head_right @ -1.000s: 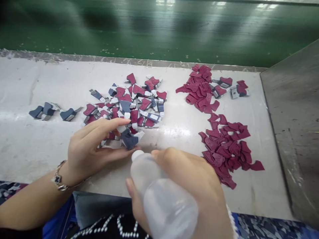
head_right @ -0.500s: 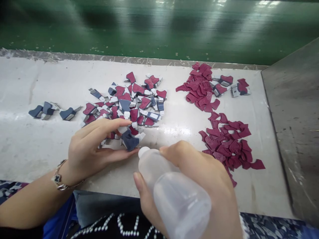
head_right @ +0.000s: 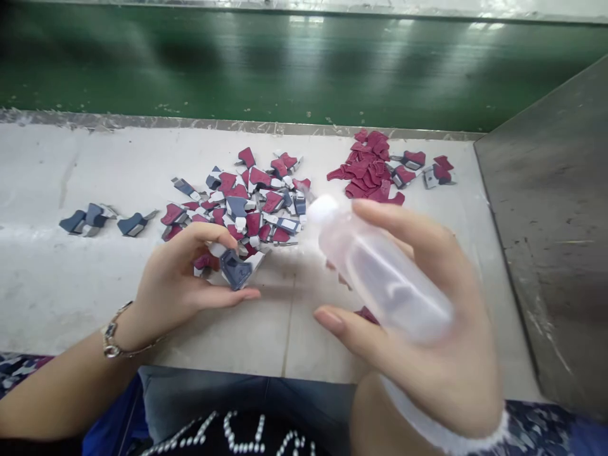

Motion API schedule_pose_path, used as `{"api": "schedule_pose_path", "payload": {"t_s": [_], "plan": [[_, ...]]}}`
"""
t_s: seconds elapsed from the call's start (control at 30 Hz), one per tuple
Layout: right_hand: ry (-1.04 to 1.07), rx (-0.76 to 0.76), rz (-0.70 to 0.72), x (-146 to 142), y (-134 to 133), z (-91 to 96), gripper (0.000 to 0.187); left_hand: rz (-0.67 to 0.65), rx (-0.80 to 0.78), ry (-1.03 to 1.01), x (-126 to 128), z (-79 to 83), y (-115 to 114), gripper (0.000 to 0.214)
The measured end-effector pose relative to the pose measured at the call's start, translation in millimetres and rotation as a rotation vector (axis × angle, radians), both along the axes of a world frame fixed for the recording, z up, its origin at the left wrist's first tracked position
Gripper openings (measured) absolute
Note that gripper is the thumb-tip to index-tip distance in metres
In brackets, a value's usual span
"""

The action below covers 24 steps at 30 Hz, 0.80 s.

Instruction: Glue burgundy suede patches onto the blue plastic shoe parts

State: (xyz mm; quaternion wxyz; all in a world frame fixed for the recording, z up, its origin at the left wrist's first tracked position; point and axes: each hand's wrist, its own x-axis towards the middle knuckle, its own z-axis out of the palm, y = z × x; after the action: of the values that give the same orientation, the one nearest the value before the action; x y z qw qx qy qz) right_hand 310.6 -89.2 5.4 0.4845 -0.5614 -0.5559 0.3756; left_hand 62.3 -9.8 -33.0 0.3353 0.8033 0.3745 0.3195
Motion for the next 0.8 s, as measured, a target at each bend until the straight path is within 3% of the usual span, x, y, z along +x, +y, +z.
{"api": "schedule_pose_path", "payload": {"t_s": [0.17,0.23,0.37,0.43,0.53,0.63,0.7,0.8], "plan": [[0.162,-0.046,-0.015,-1,13,-15.1,0.040,-0.080,-0.196,-0.048,0,4.1,-2,0.037],[0.090,-0.080,0.024,-6,17,-29.2,0.045,-0.082,-0.276,-0.051,1,4.9,-4,0.034],[-0.108,-0.130,0.088,-9,24,-54.4,0.034,-0.063,-0.514,-0.143,6,1.9,-11,0.039],[-0.218,-0.163,0.110,-1,19,-55.5,0.041,-0.082,-0.597,-0.230,7,-1.4,-20,0.037],[-0.400,-0.197,0.037,24,-3,-42.2,0.048,-0.099,-0.648,-0.344,4,-7.6,-39,0.031],[-0.582,-0.252,-0.009,52,-32,-29.8,0.024,-0.055,-0.685,-0.379,-3,-14.6,-61,0.030],[-0.677,-0.282,0.020,63,-45,-31.1,0.020,-0.025,-0.721,-0.386,-7,-19.1,-73,0.030],[-0.780,-0.294,0.052,66,-50,-44.8,0.029,-0.018,-0.772,-0.378,-7,-23.8,-86,0.029]]}}
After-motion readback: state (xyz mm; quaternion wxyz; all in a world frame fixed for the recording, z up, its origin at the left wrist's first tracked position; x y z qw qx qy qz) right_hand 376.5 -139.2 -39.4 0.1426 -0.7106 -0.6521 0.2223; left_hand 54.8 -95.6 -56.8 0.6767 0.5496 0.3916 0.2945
